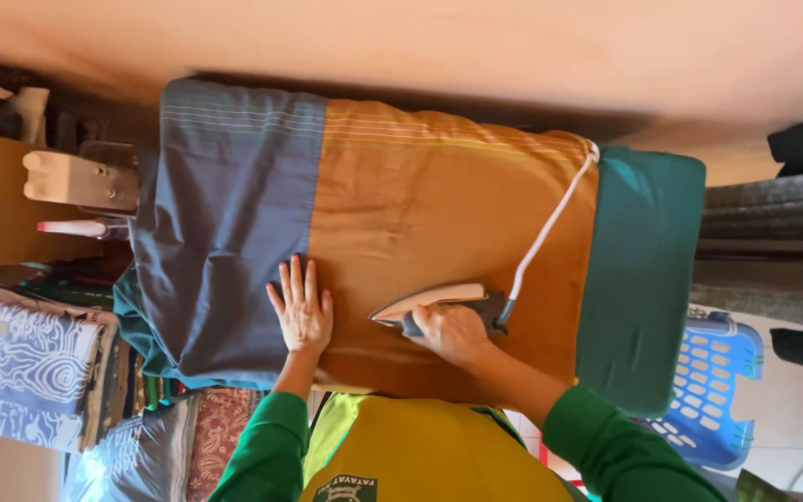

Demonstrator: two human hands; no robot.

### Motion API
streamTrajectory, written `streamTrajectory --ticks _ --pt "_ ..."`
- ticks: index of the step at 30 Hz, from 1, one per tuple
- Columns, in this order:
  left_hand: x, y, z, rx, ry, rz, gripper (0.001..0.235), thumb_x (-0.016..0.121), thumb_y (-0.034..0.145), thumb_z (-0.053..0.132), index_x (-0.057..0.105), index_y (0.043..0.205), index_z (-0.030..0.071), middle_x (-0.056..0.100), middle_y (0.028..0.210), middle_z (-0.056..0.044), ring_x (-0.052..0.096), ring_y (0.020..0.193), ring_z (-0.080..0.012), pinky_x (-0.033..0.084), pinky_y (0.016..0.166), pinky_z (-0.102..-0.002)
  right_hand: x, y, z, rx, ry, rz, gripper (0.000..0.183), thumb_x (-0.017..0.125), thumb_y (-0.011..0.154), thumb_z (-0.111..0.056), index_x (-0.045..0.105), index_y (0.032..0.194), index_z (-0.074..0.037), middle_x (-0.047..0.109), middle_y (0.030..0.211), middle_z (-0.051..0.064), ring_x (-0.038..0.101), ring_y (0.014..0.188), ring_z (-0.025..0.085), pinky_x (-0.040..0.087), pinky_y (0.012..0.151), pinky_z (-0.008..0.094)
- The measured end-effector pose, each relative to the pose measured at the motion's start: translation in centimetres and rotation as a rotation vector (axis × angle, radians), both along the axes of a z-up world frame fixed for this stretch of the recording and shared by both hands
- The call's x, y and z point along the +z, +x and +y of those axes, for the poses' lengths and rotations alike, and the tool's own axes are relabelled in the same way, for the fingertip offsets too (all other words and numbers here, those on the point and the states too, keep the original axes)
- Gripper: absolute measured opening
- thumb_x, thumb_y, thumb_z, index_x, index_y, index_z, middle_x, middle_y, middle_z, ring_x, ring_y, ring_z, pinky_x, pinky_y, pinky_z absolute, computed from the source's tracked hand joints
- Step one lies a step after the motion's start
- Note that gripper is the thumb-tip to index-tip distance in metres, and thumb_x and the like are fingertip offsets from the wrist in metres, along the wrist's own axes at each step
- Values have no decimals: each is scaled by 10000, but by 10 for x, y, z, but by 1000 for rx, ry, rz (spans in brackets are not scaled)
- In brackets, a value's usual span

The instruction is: The recorder irons a large piece of multi-colored fabric on an ironing board and then folds it.

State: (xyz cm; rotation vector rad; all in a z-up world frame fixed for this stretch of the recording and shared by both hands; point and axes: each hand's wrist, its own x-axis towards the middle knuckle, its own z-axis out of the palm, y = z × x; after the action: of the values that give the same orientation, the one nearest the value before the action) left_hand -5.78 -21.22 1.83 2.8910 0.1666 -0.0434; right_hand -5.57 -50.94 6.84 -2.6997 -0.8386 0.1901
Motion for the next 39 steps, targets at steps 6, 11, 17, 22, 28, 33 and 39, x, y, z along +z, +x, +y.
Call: streamTrajectory --ticks 6,11,17,22,28,33,39 --pt "-10 -2 8 18 -46 -7 685 555 946 290 377 1579 97 230 1698 -124 165 1579 -337 72 1252 -618 -9 90 36 90 -83 -152 594 674 862 -644 626 981 -64 662 618 118 653 491 277 478 381 432" --pt "-4 1 9 15 -51 11 687 562 945 300 373 1575 102 234 1694 -126 169 1573 -340 76 1247 -620 45 225 70 -252 -201 -62 631 673 860 -697 656 937 -71 689 684 142 681 602 337 524 515 529" --pt "-2 0 27 -11 -81 10 721 579 939 331 356 1584 97 234 1693 -112 170 1571 -336 85 1246 -616 -1 241 91 -413 -51 -105 516 717 922 -543 659 997 -36 699 781 187 707 738 380 546 646 511" --pt "0 3 77 9 0 21 716 576 935 336 360 1584 125 223 1693 -96 166 1563 -332 115 1234 -614 8 126 108 -233 53 -401 572 700 812 -517 658 1108 -28 662 718 130 663 629 337 505 554 483" --pt "-13 -17 127 106 -103 -113 545 505 996 178 439 1518 35 299 1680 -161 234 1568 -360 168 1254 -613 17 31 138 102 -51 -70 539 720 885 -581 648 1026 -66 650 585 116 643 462 278 492 415 426" --pt "-13 -16 126 130 -165 -209 513 483 953 111 461 1445 -32 361 1628 -190 284 1548 -373 193 1256 -599 5 69 187 221 -49 -201 602 674 901 -605 635 1037 -20 653 605 110 659 483 248 503 397 386" --pt "-10 -12 126 145 -182 -196 508 495 937 94 469 1430 -28 382 1603 -190 295 1532 -371 194 1241 -590 64 201 219 -50 -211 -84 693 598 865 -783 597 800 -93 624 529 134 639 455 291 479 386 484"
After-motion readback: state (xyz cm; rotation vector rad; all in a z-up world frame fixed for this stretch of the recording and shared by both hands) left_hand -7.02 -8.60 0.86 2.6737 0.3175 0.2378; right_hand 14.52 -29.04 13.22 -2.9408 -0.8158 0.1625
